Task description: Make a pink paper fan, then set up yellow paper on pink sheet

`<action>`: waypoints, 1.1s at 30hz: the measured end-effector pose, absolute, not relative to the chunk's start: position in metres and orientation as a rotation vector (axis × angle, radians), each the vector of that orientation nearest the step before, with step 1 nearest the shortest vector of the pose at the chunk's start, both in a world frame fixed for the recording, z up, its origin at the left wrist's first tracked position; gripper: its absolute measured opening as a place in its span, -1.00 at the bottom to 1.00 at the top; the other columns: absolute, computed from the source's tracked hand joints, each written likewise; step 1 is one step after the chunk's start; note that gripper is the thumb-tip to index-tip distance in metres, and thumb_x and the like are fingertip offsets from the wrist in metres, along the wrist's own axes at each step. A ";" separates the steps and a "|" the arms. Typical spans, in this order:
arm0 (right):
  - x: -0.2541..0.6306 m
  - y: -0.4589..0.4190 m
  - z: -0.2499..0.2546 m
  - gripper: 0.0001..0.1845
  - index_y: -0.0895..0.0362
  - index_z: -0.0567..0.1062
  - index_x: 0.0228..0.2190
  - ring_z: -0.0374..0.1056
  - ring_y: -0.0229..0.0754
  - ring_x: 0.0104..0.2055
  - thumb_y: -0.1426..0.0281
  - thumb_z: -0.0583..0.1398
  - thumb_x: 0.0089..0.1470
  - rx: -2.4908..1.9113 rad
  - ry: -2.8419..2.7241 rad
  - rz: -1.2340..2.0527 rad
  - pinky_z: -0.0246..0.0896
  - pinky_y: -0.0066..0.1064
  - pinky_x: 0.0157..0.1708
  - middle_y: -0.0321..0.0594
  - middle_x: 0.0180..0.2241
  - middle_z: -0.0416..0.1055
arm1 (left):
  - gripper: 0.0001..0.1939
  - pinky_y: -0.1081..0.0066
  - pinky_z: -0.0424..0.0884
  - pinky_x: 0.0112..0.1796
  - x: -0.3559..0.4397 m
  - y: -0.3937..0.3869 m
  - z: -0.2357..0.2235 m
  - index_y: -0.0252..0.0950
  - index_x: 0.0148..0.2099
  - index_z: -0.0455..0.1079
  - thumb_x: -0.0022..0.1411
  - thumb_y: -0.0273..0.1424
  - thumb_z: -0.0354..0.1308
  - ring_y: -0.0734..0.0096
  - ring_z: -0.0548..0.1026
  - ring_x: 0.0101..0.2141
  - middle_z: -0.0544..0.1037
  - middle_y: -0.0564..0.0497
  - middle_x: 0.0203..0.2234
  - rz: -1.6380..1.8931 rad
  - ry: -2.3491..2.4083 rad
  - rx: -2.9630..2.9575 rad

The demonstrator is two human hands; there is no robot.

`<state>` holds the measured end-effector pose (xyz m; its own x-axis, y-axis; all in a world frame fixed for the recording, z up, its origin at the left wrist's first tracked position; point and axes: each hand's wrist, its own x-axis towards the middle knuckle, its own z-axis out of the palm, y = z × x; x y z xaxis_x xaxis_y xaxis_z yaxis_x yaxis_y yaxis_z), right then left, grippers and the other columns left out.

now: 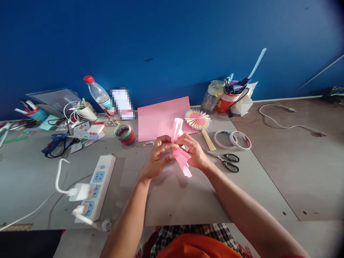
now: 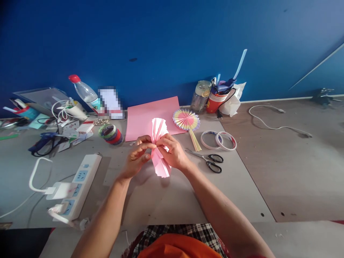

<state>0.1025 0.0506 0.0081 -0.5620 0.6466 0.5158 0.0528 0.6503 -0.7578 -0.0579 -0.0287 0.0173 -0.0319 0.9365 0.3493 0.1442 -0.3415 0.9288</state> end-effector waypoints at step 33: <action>0.102 0.048 0.014 -0.83 0.09 0.48 -0.42 0.32 -0.23 -0.29 0.54 0.12 0.08 -0.537 -2.074 0.869 0.26 -0.37 -0.28 -0.21 -0.37 0.33 | -0.83 0.34 0.38 -0.15 -0.042 -0.020 0.014 -0.21 -0.40 0.48 0.08 -0.23 0.27 0.29 0.40 -0.09 0.43 -0.02 -0.11 1.741 0.999 1.028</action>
